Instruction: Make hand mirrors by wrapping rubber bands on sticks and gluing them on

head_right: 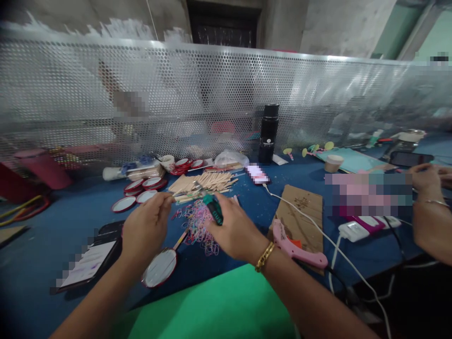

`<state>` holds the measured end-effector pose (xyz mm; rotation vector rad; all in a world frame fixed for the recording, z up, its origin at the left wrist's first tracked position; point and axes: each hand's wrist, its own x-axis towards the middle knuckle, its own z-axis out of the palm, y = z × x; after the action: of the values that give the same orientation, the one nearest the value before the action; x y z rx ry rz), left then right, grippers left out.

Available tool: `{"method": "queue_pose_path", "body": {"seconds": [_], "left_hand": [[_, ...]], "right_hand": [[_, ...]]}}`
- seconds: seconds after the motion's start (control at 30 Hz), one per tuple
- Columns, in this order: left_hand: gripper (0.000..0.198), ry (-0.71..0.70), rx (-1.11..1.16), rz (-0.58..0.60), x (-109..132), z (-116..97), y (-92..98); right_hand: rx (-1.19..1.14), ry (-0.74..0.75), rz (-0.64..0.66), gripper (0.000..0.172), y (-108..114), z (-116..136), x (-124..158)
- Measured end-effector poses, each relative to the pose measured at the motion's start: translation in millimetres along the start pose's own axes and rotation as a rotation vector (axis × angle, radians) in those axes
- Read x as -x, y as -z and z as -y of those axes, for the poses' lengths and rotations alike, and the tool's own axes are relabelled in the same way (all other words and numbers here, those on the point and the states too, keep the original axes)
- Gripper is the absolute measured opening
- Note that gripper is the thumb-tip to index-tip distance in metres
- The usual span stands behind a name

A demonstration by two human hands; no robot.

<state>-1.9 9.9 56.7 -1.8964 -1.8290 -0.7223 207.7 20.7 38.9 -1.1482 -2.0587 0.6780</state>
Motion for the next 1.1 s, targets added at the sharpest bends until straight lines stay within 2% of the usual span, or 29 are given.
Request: {"method": "queue_pose_path", "body": {"seconds": [0.1,0.17,0.23,0.3,0.47,0.57,0.67,0.77,0.9,0.93,1.0,1.03,1.1], "left_hand": [[0.026,-0.001,0.017,0.030,-1,0,-1.0],[0.025,-0.013,0.054,0.045,-1,-1,-2.4],[0.025,-0.024,0.087,0.056,-1,-1,-3.7],[0.026,-0.027,0.111,0.066,-1,-2,-4.4],[0.027,-0.010,0.146,0.132,-2,-5,-3.0],[0.028,-0.023,0.160,0.172,-2,-7,-1.9],[0.026,-0.059,0.171,0.216,-1,-8,-1.3],[0.026,-0.085,0.159,0.244,-1,-9,-1.5],[0.025,-0.122,0.127,0.256,0,-10,-4.2],[0.026,-0.136,0.117,0.259,0,-10,-5.2],[0.026,-0.162,0.098,0.268,0,-10,-7.0],[0.026,-0.175,0.088,0.275,1,-10,-7.6],[0.025,-0.196,0.068,0.293,2,-9,-8.3]], "right_hand": [[0.347,-0.076,-0.083,0.060,24,-10,-7],[0.565,-0.170,-0.083,0.052,35,-15,-12],[0.686,-0.279,-0.038,0.045,39,-17,-18],[0.757,-0.376,0.047,0.045,39,-19,-26],[0.809,-0.517,0.166,0.044,29,-26,-49],[0.825,-0.550,0.228,0.047,26,-32,-60],[0.848,-0.542,0.239,0.058,29,-36,-65],[0.878,-0.467,0.195,0.059,34,-30,-63],[0.863,-0.227,0.112,0.046,32,-4,-52],[0.840,-0.137,0.092,0.043,28,3,-48],[0.737,0.181,0.010,0.037,18,16,-42],[0.710,0.274,0.004,0.035,12,20,-39],[0.699,0.359,0.039,0.025,2,24,-36]]}}
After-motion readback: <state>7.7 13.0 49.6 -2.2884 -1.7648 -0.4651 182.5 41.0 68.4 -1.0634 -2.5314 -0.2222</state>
